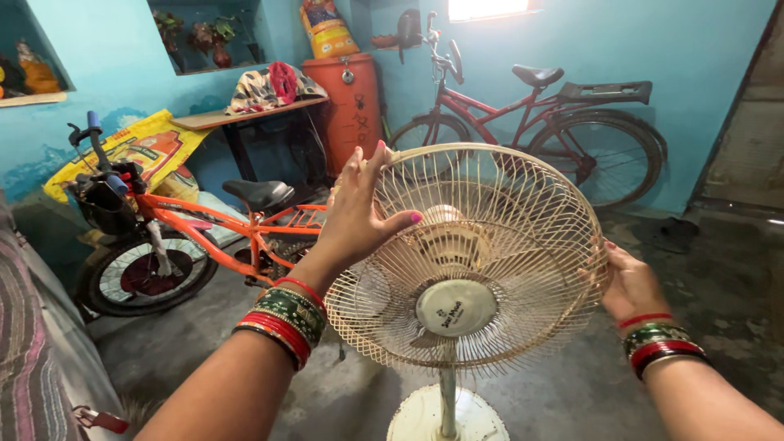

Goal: The person removes the front fan cage, then reattaches it to the fan head and secures it by hand. The person handles the fan cage and the fan head directly without using tools.

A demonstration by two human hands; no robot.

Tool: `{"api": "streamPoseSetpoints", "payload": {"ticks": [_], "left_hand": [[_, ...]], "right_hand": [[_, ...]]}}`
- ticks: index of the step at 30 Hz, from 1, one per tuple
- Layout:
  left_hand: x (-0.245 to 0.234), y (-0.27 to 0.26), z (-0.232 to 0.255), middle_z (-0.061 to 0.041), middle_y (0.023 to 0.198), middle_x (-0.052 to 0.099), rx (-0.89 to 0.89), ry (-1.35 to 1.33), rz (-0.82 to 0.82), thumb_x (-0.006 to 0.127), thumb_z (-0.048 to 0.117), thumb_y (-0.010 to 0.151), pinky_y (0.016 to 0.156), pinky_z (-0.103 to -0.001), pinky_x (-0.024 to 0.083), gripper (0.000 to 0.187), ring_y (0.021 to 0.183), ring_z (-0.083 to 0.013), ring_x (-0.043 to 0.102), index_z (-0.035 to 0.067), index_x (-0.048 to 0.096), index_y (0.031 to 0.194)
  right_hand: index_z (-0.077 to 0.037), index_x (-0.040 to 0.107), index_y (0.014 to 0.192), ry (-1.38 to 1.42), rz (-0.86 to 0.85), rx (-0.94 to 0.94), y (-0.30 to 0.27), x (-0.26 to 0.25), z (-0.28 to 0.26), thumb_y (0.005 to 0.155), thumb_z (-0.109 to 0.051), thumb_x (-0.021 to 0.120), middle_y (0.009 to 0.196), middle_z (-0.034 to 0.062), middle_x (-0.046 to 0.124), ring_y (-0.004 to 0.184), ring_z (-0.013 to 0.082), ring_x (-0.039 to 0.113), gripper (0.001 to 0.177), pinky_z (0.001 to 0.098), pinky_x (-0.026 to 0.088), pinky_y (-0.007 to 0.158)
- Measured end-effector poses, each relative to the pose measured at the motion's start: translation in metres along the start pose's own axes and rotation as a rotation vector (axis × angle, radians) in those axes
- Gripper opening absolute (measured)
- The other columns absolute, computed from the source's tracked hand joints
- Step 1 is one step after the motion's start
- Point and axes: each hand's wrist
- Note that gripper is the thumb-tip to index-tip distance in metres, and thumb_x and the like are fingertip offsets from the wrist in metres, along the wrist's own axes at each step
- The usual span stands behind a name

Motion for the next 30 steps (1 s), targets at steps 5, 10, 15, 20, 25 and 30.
{"api": "streamPoseSetpoints", "payload": {"ticks": [5, 10, 15, 20, 25, 30], "left_hand": [[-0.002, -0.002, 0.001, -0.034, 0.162, 0.026, -0.008, -0.014, -0.006, 0.081, 0.067, 0.073, 0.115, -0.059, 0.03, 0.119, 0.149, -0.0494, 0.031, 0.018, 0.021, 0.163], [-0.001, 0.0, -0.002, -0.033, 0.16, 0.028, -0.016, 0.003, 0.021, 0.081, 0.067, 0.072, 0.115, -0.058, 0.031, 0.119, 0.149, -0.0495, 0.033, 0.016, 0.022, 0.162], [0.005, 0.002, -0.007, -0.031, 0.156, 0.035, 0.004, 0.009, -0.007, 0.082, 0.066, 0.075, 0.114, -0.056, 0.034, 0.118, 0.144, -0.0484, 0.037, 0.015, 0.02, 0.163], [0.005, 0.004, -0.011, -0.024, 0.152, 0.045, 0.036, -0.013, 0.009, 0.081, 0.065, 0.074, 0.112, -0.053, 0.038, 0.12, 0.139, -0.0436, 0.046, 0.013, 0.02, 0.163], [0.009, 0.003, -0.012, -0.023, 0.148, 0.047, 0.007, 0.007, -0.005, 0.083, 0.064, 0.074, 0.112, -0.053, 0.038, 0.12, 0.138, -0.0421, 0.047, 0.014, 0.02, 0.163], [0.008, 0.001, -0.015, -0.022, 0.15, 0.047, 0.055, -0.022, 0.005, 0.082, 0.064, 0.074, 0.112, -0.053, 0.037, 0.119, 0.139, -0.0424, 0.046, 0.014, 0.021, 0.163]], "right_hand": [[-0.005, 0.067, 0.114, 0.062, -0.033, 0.05, 0.008, -0.001, -0.008, 0.102, -0.018, 0.046, 0.101, 0.0052, 0.072, 0.091, 0.0209, 0.067, 0.028, 0.039, 0.052, 0.085], [-0.008, 0.068, 0.107, -0.033, 0.046, 0.068, 0.021, -0.008, -0.005, 0.103, -0.021, 0.049, 0.097, 0.0035, 0.071, 0.087, 0.0191, 0.065, 0.023, 0.0396, 0.05, 0.082], [-0.012, 0.06, 0.107, 0.017, 0.021, 0.084, 0.041, -0.013, -0.015, 0.1, -0.014, 0.047, 0.098, 0.002, 0.068, 0.088, 0.0198, 0.064, 0.015, 0.0432, 0.053, 0.084], [0.0, 0.06, 0.129, -0.183, 0.095, -0.046, 0.034, 0.033, -0.033, 0.094, -0.004, 0.039, 0.117, 0.0094, 0.068, 0.104, 0.0184, 0.065, 0.041, 0.0334, 0.051, 0.095], [-0.002, 0.059, 0.136, -0.316, -0.063, 0.083, -0.017, 0.064, -0.073, 0.1, -0.012, 0.049, 0.123, 0.0035, 0.068, 0.109, 0.0122, 0.063, 0.038, 0.0311, 0.047, 0.097], [-0.003, 0.062, 0.134, -0.476, -0.151, 0.106, -0.015, 0.057, -0.086, 0.098, -0.015, 0.059, 0.119, 0.004, 0.069, 0.103, 0.0156, 0.062, 0.038, 0.0339, 0.046, 0.092]]}}
Point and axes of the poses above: each hand's wrist, its own y-axis towards the middle knuckle, its own x-axis out of the palm, z = x × y
